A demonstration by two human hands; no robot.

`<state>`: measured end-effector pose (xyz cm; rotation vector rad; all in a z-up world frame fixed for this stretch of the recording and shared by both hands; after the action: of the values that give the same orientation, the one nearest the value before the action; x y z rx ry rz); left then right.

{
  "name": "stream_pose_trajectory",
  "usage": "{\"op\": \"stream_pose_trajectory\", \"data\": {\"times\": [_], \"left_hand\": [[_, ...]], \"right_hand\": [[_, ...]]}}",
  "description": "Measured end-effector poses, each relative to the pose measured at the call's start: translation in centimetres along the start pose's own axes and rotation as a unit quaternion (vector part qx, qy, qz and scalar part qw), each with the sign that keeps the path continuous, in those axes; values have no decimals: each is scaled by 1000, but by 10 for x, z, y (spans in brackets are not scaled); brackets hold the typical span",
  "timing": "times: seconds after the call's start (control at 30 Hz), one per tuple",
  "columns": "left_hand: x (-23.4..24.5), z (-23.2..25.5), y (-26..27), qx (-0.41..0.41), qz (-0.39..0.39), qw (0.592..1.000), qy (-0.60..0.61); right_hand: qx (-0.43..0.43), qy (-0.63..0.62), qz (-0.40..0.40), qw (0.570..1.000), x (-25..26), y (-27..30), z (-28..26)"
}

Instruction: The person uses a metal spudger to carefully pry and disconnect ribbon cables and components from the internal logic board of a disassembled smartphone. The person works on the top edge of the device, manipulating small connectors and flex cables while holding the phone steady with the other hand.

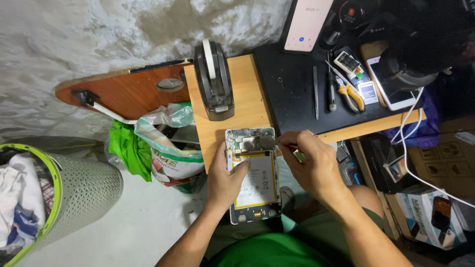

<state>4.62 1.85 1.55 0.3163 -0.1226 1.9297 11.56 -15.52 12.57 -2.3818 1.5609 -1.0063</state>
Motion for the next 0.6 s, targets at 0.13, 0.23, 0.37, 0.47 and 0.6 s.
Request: {"op": "stream_pose_trajectory", "data": {"times": [0.13, 0.23, 0.37, 0.47, 0.6], "left_hand": [[1, 0, 0, -5, -1, 1000, -6], [0, -1, 0, 9, -6, 1000, -7], [-1, 0, 0, 6, -9, 1000, 6], [-1, 0, 0, 4, -7, 1000, 4], [-2, -3, 1, 16, -24, 999, 45]], "right_hand": [[2, 8, -18, 1000, 0, 3, -6], [2, 7, -30, 1000, -1, 5, -7], [3, 19, -44, 999, -2, 8, -5], [15, 19, -49, 999, 0, 13, -5], [-24, 36, 16, 999, 12, 17, 5]]}}
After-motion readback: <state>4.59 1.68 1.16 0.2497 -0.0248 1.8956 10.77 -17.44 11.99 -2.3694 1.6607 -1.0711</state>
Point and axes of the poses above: each hand's wrist, its own y-axis away from the middle knuckle, its own x-axis out of the back of the hand, z = x × y, the point moved 5 cm from there along -y, towards the middle knuckle, and after that the axes turned 15 degrees about -y, right-handed, at the moved point
